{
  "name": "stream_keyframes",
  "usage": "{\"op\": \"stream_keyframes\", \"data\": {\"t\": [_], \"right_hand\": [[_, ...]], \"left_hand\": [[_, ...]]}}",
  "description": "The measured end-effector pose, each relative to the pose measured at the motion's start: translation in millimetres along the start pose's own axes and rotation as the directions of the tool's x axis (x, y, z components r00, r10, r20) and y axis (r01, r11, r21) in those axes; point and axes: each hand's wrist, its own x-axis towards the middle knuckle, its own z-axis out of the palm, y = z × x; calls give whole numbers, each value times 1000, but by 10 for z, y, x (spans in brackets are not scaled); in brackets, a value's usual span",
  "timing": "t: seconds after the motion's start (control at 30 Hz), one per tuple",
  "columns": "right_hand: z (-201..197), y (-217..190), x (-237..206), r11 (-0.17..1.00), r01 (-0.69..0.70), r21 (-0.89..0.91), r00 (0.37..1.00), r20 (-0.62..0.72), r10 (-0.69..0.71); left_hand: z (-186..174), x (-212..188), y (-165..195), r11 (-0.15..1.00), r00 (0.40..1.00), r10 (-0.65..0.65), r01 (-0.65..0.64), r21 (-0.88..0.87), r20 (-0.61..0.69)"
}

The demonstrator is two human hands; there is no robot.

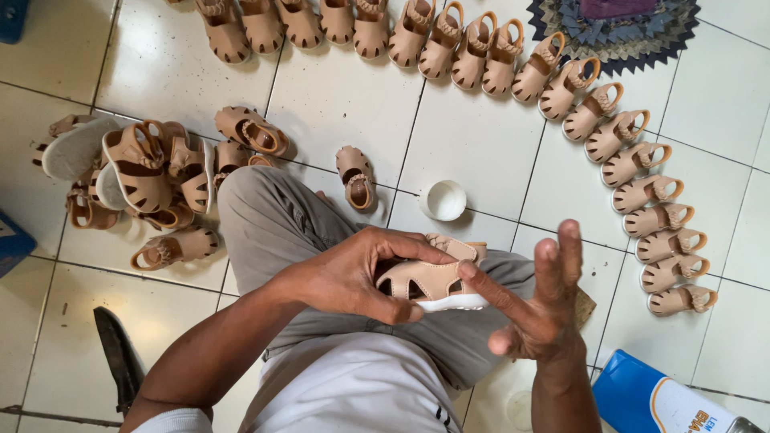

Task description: The person sits on the floor and applies a white substance to the soles of multiple beige sandals using a small brush. They pick up each sandal, apply the substance to the sole, and place it back down in a row.

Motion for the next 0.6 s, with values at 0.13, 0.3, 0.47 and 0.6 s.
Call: {"op": "stream_keyframes", "data": {"t": [0.13, 0.3, 0.47, 0.6], "right_hand": [[-82, -33, -3, 998, -2, -57, 1000, -13, 1], [-41, -63, 45, 1000, 1, -29, 1000, 27, -1], [-52, -92, 49, 997, -39, 67, 999, 8, 39], [-65, -127, 17, 983, -112, 148, 990, -65, 122]], "left_hand": [[-12, -19, 14, 998, 999, 29, -30, 52, 19], [-4, -45, 8, 992, 999, 3, -9, 129, 48], [-37, -75, -10, 987, 998, 25, -33, 157, 51], [-65, -91, -43, 992, 998, 48, -53, 118, 45]]}}
